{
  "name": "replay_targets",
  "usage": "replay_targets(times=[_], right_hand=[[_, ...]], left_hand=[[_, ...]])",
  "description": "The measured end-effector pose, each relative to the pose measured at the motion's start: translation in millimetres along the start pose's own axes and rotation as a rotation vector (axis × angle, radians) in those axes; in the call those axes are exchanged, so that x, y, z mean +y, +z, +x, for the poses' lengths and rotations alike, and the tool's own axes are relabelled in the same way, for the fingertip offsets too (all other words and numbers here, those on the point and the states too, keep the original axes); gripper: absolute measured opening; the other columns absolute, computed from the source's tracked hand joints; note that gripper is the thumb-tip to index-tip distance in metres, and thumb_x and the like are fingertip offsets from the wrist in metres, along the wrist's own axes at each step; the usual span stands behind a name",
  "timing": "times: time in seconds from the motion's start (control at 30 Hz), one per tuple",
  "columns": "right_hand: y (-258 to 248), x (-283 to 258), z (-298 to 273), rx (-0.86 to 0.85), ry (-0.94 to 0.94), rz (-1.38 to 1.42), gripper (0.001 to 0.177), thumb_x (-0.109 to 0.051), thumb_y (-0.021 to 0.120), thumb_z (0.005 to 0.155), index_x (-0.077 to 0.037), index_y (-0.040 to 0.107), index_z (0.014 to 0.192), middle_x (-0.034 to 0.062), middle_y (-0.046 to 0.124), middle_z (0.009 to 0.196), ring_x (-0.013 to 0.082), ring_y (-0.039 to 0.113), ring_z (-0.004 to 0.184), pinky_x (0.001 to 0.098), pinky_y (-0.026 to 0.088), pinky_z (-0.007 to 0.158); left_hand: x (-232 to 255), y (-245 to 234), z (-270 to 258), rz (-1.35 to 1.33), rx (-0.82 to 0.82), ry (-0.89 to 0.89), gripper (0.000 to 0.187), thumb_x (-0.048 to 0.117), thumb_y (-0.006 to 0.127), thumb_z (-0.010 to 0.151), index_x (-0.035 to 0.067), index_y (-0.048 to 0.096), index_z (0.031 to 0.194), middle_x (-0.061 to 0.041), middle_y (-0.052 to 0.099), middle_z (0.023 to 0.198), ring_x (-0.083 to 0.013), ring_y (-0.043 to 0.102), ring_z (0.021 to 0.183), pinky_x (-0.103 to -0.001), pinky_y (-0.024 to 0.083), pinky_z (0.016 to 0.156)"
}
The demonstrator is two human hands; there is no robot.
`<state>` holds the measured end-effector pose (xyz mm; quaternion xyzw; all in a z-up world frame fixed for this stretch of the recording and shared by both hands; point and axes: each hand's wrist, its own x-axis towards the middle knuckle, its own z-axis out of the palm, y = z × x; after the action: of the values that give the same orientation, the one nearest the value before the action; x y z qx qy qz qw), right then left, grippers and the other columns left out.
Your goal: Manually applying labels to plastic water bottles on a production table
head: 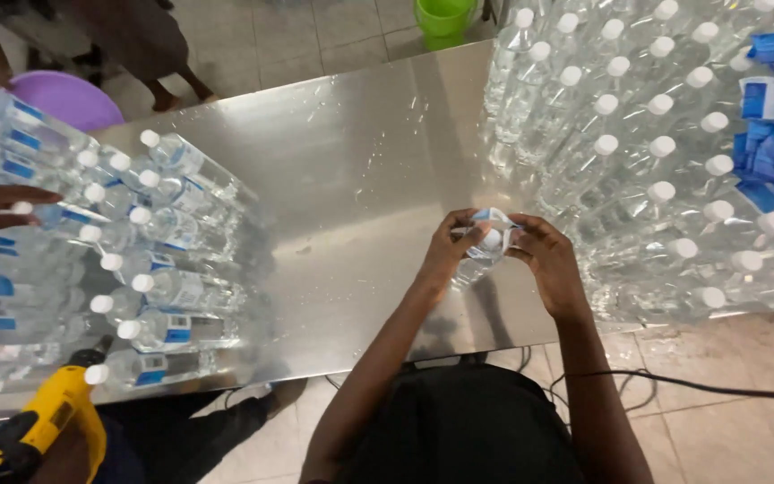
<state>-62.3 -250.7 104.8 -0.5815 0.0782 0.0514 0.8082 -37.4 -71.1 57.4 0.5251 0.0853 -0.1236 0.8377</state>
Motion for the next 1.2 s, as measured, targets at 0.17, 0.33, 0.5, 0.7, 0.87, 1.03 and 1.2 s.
replay_targets(times=[0.17,0.33,0.5,0.7,0.87,1.03,1.2], right_hand=[[-1,7,-16,0.097,0.049,-0.090,0.037,-0.014,0.065,0.107,0.000,0.071,0.141,0.0053,0.065,0.101,0.0173,0.069,0.093,0.0387,0.062,0.085],[31,-23,-30,0.219,-0.105,-0.473,0.040,-0.018,0.057,0.115,-0.006,0.061,0.153,0.0141,0.050,0.140,0.0287,0.054,0.132,0.0488,0.050,0.113],[36,-20,-26,0.126,-0.217,-0.761,0.036,-0.020,0.072,0.109,-0.005,0.067,0.141,0.0130,0.066,0.131,0.0323,0.064,0.135,0.0490,0.045,0.122],[37,-14,-32,0.114,-0.170,-0.682,0.032,-0.003,0.064,0.108,-0.010,0.066,0.139,0.0068,0.074,0.133,0.0252,0.066,0.135,0.0444,0.047,0.123],[41,-3,-19,0.113,-0.238,-0.655,0.036,0.008,0.058,0.104,-0.005,0.067,0.135,0.0143,0.075,0.131,0.0331,0.068,0.133,0.0499,0.050,0.120],[38,2,-26,0.103,-0.230,-0.759,0.040,0.006,0.054,0.105,-0.003,0.064,0.143,0.0208,0.073,0.136,0.0405,0.065,0.135,0.0568,0.047,0.120],[32,17,-22,0.046,-0.199,-0.909,0.044,-0.003,0.045,0.112,-0.005,0.057,0.154,0.0221,0.065,0.148,0.0436,0.060,0.141,0.0606,0.047,0.119]], left_hand=[[10,-7,-10,0.602,0.105,0.029,0.055,0.065,0.065,0.105,0.020,0.069,0.136,-0.008,0.045,0.145,-0.0222,0.058,0.119,-0.038,0.056,0.098],[31,7,-16,0.839,0.045,0.069,0.042,0.047,0.052,0.113,0.014,0.067,0.135,-0.012,0.046,0.142,-0.0322,0.051,0.137,-0.046,0.055,0.107],[21,7,-27,0.665,0.095,0.270,0.053,0.024,0.052,0.113,0.008,0.040,0.162,-0.020,0.040,0.139,-0.0390,0.048,0.140,-0.051,0.049,0.119],[27,9,-42,0.733,0.065,0.329,0.043,0.015,0.049,0.116,0.004,0.050,0.157,-0.021,0.070,0.128,-0.0393,0.068,0.130,-0.054,0.054,0.116],[31,11,-31,0.906,-0.015,0.220,0.042,0.023,0.043,0.118,0.005,0.052,0.154,-0.024,0.066,0.141,-0.0439,0.065,0.135,-0.058,0.056,0.112],[37,17,-50,0.880,-0.020,0.150,0.052,0.007,0.042,0.110,0.004,0.039,0.162,-0.032,0.058,0.151,-0.0518,0.057,0.142,-0.067,0.051,0.114],[51,32,-54,0.849,-0.043,0.097,0.061,0.003,0.042,0.106,0.001,0.030,0.165,-0.038,0.048,0.160,-0.0570,0.046,0.150,-0.071,0.045,0.119]])
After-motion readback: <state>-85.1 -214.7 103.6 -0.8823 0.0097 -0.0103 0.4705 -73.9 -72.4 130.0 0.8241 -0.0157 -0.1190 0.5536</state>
